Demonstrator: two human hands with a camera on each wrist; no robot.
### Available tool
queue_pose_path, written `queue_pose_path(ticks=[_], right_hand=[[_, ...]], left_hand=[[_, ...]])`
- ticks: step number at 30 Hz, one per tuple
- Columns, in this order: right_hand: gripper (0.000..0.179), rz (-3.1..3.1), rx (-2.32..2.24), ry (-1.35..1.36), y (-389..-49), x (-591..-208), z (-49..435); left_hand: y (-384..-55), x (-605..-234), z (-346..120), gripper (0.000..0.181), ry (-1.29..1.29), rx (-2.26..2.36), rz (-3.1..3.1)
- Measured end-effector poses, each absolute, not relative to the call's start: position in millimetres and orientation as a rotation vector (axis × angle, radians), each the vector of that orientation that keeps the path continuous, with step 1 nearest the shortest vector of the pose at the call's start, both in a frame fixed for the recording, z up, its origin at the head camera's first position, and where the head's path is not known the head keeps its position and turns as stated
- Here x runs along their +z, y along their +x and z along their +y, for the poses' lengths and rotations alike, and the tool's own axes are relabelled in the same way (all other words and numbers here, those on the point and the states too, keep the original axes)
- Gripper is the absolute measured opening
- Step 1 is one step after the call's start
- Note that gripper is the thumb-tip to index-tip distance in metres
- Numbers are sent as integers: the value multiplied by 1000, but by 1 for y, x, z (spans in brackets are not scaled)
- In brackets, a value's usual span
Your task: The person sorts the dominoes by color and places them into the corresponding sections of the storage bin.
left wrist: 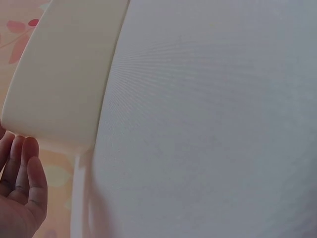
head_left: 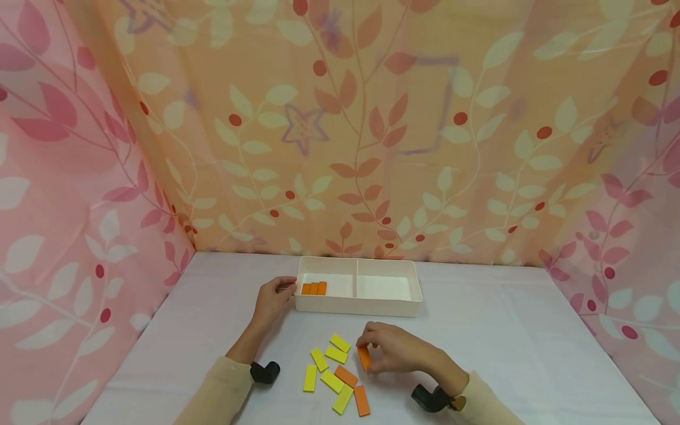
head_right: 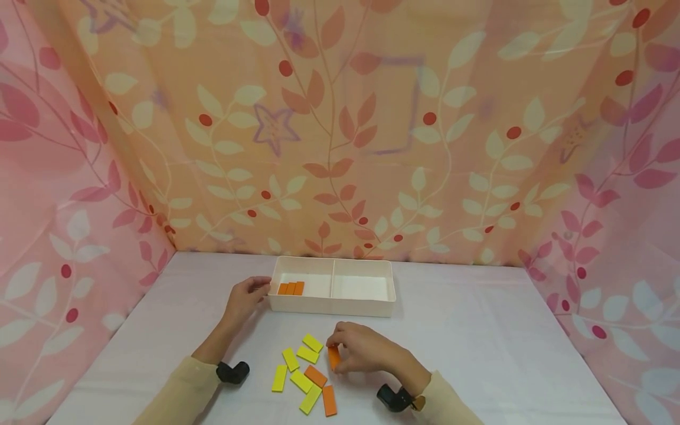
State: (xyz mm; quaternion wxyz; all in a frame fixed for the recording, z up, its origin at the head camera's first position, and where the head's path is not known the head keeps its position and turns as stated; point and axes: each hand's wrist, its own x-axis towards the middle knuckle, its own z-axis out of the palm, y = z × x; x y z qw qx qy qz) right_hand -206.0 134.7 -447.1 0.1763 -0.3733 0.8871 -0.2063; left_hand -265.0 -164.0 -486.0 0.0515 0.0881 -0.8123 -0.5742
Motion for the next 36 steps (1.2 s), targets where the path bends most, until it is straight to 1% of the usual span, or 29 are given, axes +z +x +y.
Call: queue_pose_path(ticks=[24, 36], right_hand=[[39, 2550, -656, -1055, -211, -441, 143], [38, 2605, -718, -1042, -213, -436, 146]], left_hand=[[-265, -489, -166, 29, 275, -1719, -2502], [-265, -489, -167, 32, 275, -1711, -2510]])
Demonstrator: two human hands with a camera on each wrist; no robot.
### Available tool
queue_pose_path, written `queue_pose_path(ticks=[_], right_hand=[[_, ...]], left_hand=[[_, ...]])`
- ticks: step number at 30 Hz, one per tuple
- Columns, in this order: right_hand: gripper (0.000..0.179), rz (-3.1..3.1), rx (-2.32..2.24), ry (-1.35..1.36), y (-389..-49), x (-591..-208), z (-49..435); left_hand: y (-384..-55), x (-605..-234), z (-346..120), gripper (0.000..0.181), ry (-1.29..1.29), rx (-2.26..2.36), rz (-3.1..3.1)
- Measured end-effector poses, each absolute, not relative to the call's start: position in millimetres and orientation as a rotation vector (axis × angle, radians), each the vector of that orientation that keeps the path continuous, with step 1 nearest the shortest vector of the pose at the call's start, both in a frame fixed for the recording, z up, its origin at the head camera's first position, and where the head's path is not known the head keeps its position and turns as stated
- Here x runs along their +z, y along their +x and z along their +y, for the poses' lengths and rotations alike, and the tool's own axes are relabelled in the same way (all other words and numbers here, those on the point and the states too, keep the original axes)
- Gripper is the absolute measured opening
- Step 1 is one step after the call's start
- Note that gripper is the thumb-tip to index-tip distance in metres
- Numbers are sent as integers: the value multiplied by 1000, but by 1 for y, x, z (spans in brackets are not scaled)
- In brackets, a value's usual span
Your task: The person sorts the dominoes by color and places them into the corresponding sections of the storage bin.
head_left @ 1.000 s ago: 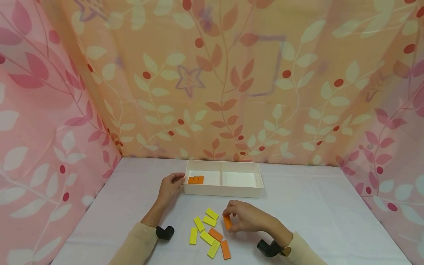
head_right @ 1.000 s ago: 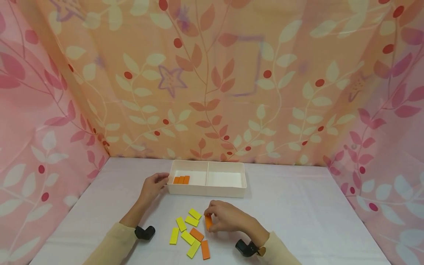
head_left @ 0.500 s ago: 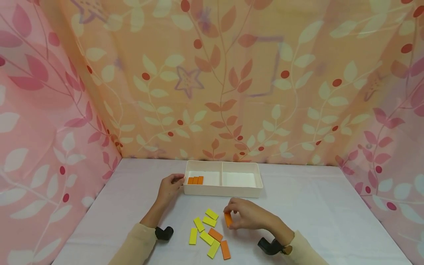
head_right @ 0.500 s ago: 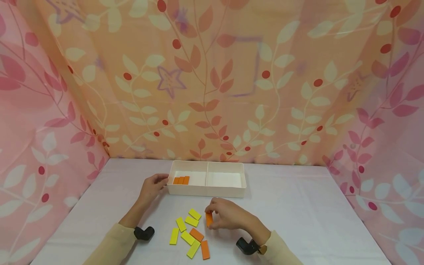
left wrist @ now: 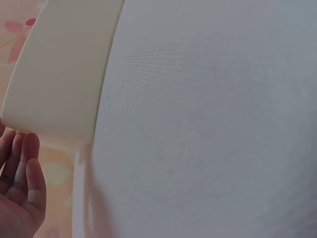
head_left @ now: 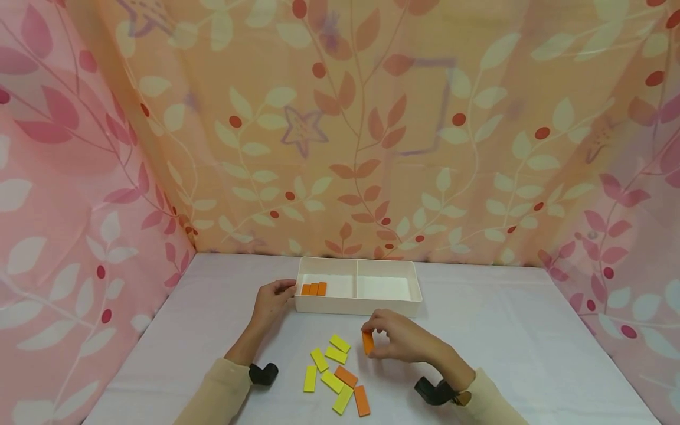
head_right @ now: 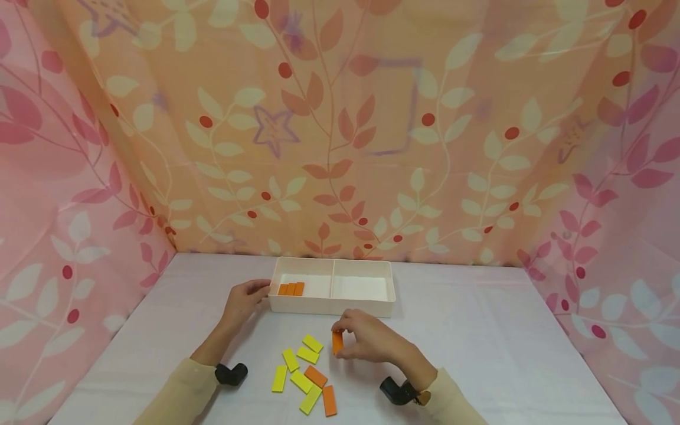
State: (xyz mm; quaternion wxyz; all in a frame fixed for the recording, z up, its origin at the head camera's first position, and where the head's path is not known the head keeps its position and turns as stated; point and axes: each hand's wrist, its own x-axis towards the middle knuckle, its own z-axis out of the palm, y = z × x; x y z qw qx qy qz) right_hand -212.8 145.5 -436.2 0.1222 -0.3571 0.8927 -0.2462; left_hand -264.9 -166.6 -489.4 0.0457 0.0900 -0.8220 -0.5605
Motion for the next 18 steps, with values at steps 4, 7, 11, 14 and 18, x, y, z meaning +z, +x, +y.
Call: queue_pose_path(ticks=[4, 7, 11, 14, 18], right_hand=[[38, 2615, -742, -1025, -213, -435, 145], [38, 2617, -755, -1014, -213, -434, 145], [38, 2617, -764, -1008, -213, -435, 145], [38, 2618, -770, -1008, -214, -436, 145], [38, 2627, -774, -1009, -214, -437, 145]], left_hand=[[-263, -489, -166, 32, 280, -1699, -2517], [-261, -489, -165, 33, 299, -1687, -2531], [-258, -488, -163, 32, 311, -1687, -2529], [-257, -487, -162, 31, 313, -1709, -2499], [-256, -486, -160, 31, 322, -1751, -2463]])
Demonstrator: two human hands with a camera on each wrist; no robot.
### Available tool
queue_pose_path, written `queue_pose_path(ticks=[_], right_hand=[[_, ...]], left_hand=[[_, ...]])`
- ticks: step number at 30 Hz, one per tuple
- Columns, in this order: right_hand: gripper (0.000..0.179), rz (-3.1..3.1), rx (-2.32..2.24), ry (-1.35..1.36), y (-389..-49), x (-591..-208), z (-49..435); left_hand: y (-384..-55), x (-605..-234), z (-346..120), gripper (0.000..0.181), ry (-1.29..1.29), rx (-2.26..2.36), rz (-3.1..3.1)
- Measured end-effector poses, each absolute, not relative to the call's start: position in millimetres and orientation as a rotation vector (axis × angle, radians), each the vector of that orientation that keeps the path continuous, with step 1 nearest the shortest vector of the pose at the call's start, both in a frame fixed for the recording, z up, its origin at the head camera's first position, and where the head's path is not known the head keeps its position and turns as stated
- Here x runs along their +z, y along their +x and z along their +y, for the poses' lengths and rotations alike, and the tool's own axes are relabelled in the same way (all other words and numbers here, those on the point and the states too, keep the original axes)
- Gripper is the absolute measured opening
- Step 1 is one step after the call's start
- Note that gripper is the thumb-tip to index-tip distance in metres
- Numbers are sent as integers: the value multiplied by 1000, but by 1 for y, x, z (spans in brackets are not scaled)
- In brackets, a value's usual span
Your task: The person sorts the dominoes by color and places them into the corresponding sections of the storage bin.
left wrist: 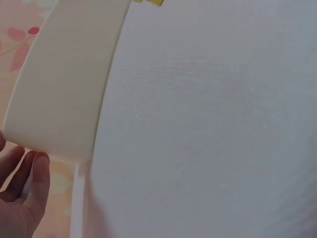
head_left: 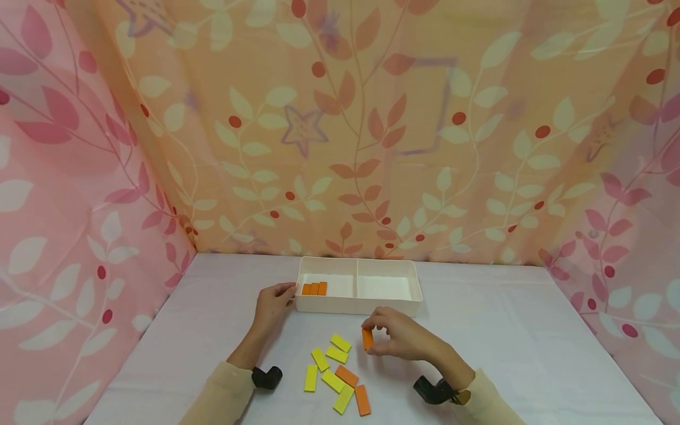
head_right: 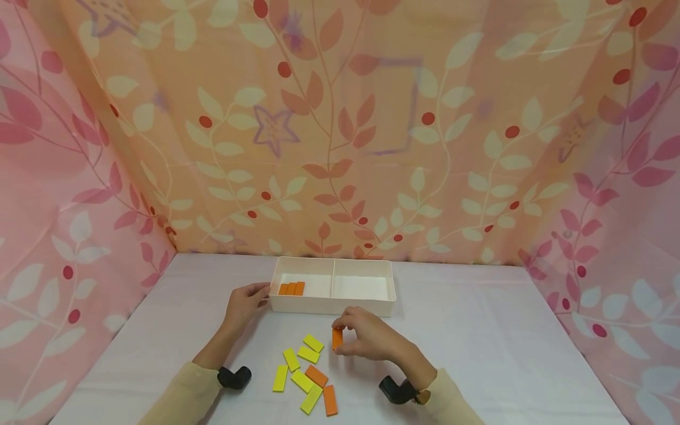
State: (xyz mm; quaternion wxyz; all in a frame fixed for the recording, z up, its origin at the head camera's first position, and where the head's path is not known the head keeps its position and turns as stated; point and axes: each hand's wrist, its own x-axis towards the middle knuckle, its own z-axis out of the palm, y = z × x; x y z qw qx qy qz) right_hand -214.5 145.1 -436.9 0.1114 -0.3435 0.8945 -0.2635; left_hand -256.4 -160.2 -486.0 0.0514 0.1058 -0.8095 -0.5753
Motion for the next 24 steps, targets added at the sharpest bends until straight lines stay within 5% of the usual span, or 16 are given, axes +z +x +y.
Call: queue_pose_path(ticks=[24], right_hand=[[37, 2657, -801, -1033, -220, -436, 152]], left_hand=[[-261, -492, -163, 31, 334, -1725, -2484]])
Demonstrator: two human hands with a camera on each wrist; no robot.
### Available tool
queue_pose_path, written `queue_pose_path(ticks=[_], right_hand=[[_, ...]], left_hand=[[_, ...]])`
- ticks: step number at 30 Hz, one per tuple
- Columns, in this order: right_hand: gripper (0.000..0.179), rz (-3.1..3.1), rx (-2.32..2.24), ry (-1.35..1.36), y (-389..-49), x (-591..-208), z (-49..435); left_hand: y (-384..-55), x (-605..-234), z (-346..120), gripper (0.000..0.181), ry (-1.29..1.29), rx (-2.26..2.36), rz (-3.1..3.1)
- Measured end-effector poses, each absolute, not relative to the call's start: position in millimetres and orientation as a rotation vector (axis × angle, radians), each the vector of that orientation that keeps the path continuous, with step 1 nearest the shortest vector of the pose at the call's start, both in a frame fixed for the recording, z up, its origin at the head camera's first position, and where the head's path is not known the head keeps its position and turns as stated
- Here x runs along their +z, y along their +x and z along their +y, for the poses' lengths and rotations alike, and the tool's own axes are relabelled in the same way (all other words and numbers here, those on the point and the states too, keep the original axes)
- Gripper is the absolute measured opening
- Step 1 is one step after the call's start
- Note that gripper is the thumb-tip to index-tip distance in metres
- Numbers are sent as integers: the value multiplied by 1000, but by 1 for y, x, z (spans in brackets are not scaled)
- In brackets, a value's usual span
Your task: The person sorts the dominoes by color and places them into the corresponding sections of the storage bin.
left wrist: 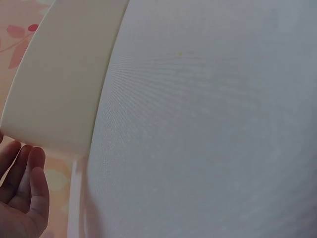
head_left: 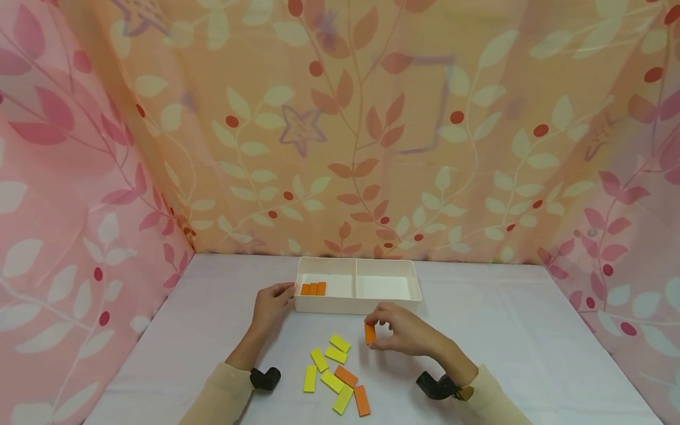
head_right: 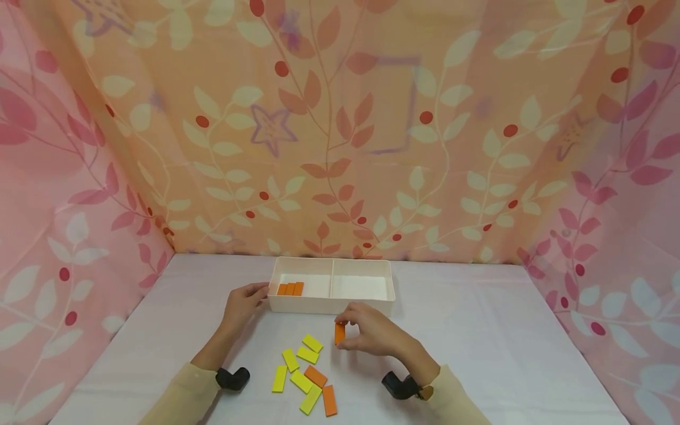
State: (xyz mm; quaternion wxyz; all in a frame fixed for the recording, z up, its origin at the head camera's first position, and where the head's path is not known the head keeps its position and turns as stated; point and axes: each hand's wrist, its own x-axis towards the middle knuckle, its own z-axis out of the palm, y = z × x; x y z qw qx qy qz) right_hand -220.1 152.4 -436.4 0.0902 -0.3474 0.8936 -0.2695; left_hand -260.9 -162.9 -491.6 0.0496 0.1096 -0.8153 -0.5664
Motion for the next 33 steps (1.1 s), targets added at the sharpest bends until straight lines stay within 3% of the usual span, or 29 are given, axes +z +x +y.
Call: queue_pose_path(ticks=[33], right_hand=[[39, 2763, -826, -1085, -252, -405, 146]], left_hand=[[-258, -490, -163, 31, 307, -1705, -2492]])
